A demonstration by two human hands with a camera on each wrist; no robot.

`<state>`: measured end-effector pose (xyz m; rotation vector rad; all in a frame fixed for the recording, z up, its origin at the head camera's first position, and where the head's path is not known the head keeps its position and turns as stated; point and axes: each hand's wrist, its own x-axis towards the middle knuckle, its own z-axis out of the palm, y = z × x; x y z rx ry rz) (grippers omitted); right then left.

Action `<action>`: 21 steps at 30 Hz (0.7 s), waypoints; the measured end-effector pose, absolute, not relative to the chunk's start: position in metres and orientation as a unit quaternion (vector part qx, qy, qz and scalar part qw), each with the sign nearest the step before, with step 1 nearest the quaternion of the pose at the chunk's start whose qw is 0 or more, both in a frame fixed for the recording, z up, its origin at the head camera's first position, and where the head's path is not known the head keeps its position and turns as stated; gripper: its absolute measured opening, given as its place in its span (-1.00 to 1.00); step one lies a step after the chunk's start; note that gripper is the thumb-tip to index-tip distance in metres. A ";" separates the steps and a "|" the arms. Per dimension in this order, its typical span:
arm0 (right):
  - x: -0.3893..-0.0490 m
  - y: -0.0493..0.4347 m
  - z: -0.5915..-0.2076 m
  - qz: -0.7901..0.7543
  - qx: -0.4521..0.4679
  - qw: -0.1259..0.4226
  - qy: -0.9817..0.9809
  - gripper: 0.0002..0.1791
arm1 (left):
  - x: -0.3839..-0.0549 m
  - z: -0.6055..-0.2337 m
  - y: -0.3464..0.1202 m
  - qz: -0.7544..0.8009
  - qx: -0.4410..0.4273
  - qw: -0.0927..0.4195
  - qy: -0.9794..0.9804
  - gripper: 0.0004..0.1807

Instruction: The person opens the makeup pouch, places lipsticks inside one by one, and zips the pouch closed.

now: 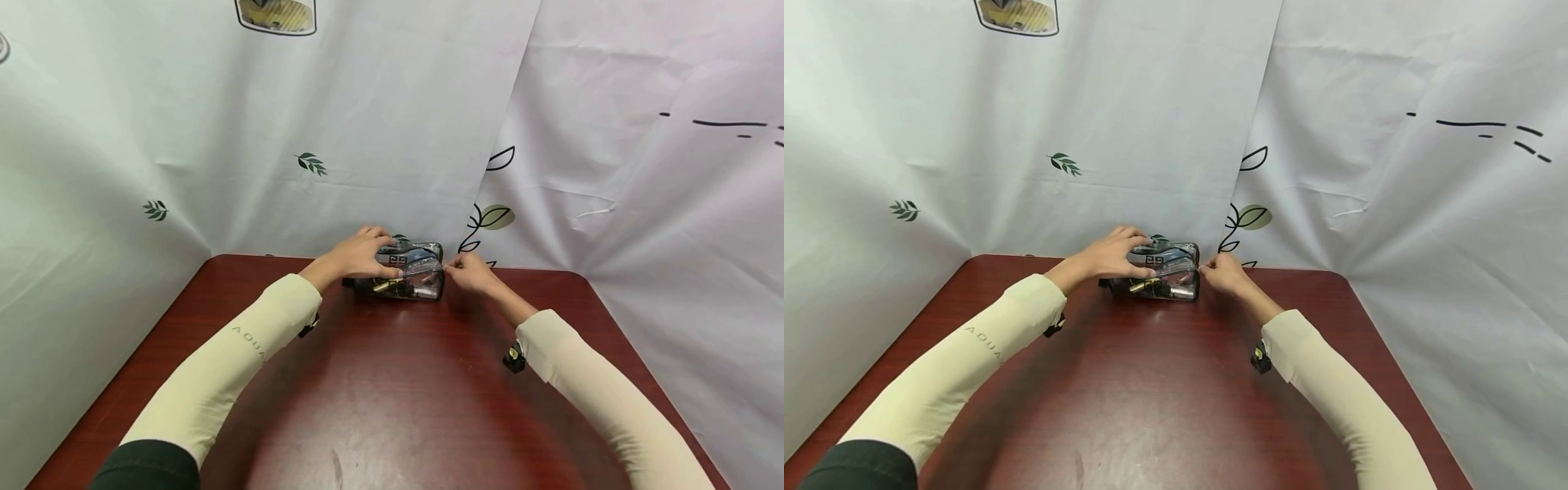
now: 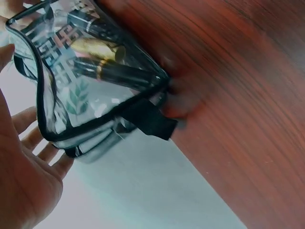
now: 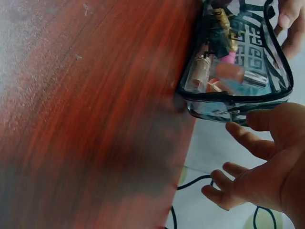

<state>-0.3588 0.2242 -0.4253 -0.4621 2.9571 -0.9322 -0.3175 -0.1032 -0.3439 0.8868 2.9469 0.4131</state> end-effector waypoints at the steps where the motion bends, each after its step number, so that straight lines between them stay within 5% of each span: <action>1: -0.348 0.219 -0.415 -0.305 -0.143 0.017 0.942 -0.63 | -0.317 -0.343 -0.101 0.129 0.289 0.021 0.948 0.03; 6: -0.307 0.197 -0.383 -0.307 -0.126 0.054 0.942 -0.60 | -0.316 -0.342 -0.095 0.108 0.292 0.039 0.949 0.04; 21: -0.312 0.205 -0.384 -0.306 -0.121 0.130 0.935 -0.41 | -0.325 -0.341 -0.093 0.102 0.292 0.071 0.948 0.09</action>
